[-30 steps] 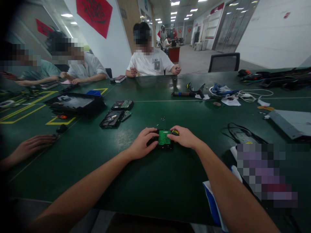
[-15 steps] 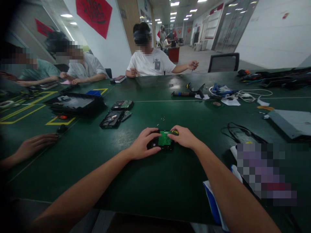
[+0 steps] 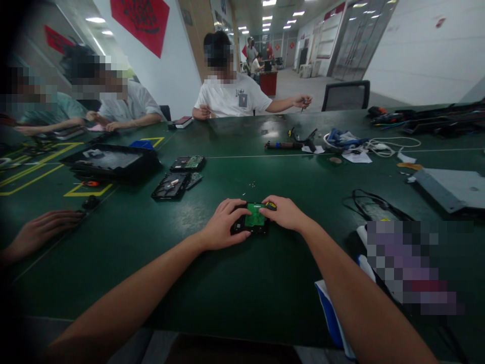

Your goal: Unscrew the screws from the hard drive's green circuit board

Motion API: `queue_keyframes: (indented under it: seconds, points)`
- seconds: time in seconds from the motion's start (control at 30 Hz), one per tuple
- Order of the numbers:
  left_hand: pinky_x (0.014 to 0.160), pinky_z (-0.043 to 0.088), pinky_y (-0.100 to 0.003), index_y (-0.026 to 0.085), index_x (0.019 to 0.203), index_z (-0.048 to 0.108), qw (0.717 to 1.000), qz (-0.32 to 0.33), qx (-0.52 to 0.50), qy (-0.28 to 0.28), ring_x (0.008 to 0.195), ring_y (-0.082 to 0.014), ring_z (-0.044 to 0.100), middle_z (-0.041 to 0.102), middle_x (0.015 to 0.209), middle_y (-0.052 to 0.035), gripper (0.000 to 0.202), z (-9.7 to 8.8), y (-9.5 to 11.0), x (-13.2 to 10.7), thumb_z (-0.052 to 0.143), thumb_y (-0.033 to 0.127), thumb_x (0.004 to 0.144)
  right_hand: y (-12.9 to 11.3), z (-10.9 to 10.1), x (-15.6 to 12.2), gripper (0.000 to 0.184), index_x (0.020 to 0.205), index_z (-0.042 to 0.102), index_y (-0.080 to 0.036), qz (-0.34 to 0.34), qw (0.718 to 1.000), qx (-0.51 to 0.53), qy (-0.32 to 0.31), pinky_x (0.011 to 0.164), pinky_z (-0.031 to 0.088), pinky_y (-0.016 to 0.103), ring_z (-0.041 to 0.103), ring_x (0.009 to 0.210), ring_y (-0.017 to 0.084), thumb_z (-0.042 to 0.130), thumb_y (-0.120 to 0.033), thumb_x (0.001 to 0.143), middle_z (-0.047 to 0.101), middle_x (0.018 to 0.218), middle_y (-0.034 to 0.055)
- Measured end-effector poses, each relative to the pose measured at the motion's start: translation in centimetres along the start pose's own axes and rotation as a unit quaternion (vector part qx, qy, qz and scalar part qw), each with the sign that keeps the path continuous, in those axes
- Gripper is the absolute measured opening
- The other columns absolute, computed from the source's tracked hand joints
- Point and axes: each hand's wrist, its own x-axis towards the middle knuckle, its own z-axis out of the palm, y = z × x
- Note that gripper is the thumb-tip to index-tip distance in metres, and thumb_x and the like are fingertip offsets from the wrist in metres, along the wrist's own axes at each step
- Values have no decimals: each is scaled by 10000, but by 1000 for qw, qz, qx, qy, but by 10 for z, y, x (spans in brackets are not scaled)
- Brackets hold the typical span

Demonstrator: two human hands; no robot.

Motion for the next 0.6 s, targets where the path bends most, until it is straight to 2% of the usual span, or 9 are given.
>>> queue_keyframes:
  seconds: [0.37,0.5,0.6]
  points:
    - [1214,304,-583,300,1346,586,1000,0,-19,1,1394,-351,433,504,1454,-111,575,-1,1,-2,762,471,826,-6,-1,-1,394,1166,673,-228,9,1000,-10,1,750,473,329,661,829,200,625,-533,921,728,1018,67]
    - [1162,397,-535,289,1328,615,998,-1,-60,1,1353,-322,493,564,1406,-104,504,-10,-6,2,731,472,873,-5,-1,0,382,1154,674,-220,1,1000,-7,-3,743,468,332,661,796,197,627,-520,922,728,962,60]
    - [1050,506,-445,263,1332,608,990,-47,-135,17,1199,-251,622,667,1271,-83,377,-16,-17,10,599,409,984,-4,-2,-1,388,1161,663,-220,-2,1000,7,-9,721,468,331,660,764,188,617,-530,931,725,917,50]
